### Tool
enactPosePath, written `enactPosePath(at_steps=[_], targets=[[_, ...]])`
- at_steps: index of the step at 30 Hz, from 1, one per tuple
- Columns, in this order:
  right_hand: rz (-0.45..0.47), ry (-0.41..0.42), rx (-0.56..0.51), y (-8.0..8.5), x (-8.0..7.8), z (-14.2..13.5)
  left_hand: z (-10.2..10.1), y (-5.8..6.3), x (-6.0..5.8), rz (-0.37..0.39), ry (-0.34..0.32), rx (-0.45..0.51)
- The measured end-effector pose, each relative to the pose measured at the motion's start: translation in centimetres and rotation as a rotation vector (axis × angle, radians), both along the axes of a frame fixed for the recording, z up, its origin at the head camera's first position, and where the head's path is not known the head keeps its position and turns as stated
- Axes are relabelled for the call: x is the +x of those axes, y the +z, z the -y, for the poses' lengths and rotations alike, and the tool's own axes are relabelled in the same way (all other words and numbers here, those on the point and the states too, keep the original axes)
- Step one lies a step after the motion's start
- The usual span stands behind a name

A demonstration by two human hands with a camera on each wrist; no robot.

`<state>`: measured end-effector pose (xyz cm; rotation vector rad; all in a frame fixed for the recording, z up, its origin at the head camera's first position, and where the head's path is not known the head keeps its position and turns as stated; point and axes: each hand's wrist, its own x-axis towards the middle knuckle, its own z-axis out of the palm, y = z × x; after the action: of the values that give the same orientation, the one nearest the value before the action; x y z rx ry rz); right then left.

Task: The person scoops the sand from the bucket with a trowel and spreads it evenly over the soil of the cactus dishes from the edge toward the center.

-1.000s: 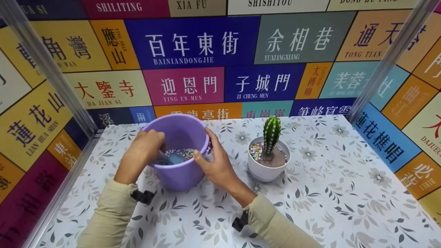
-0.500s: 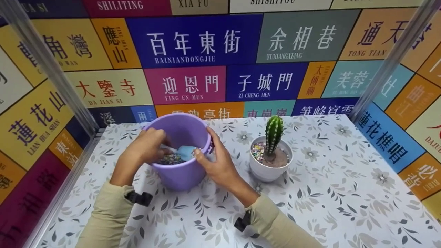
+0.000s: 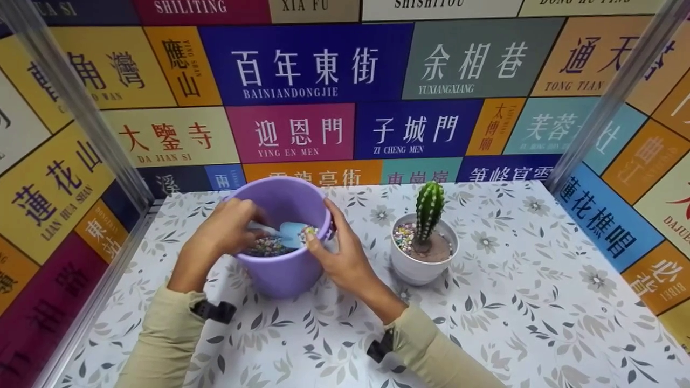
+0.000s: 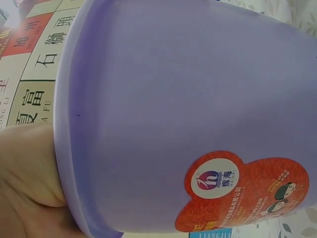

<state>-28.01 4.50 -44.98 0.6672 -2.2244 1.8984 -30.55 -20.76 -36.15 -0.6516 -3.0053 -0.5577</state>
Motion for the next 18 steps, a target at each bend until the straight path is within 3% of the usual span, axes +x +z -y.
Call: enactPosePath(at_steps=[10,18], targets=[[-0.002,-0.004,0.013,-0.3,0.1,0.0,0.4,0.3,0.7,-0.052,0.040,0.001],[-0.021,0.000,0.017,-0.3,-0.2,-0.4,1.7,0.7,1.6,-0.108,0.044,0.089]])
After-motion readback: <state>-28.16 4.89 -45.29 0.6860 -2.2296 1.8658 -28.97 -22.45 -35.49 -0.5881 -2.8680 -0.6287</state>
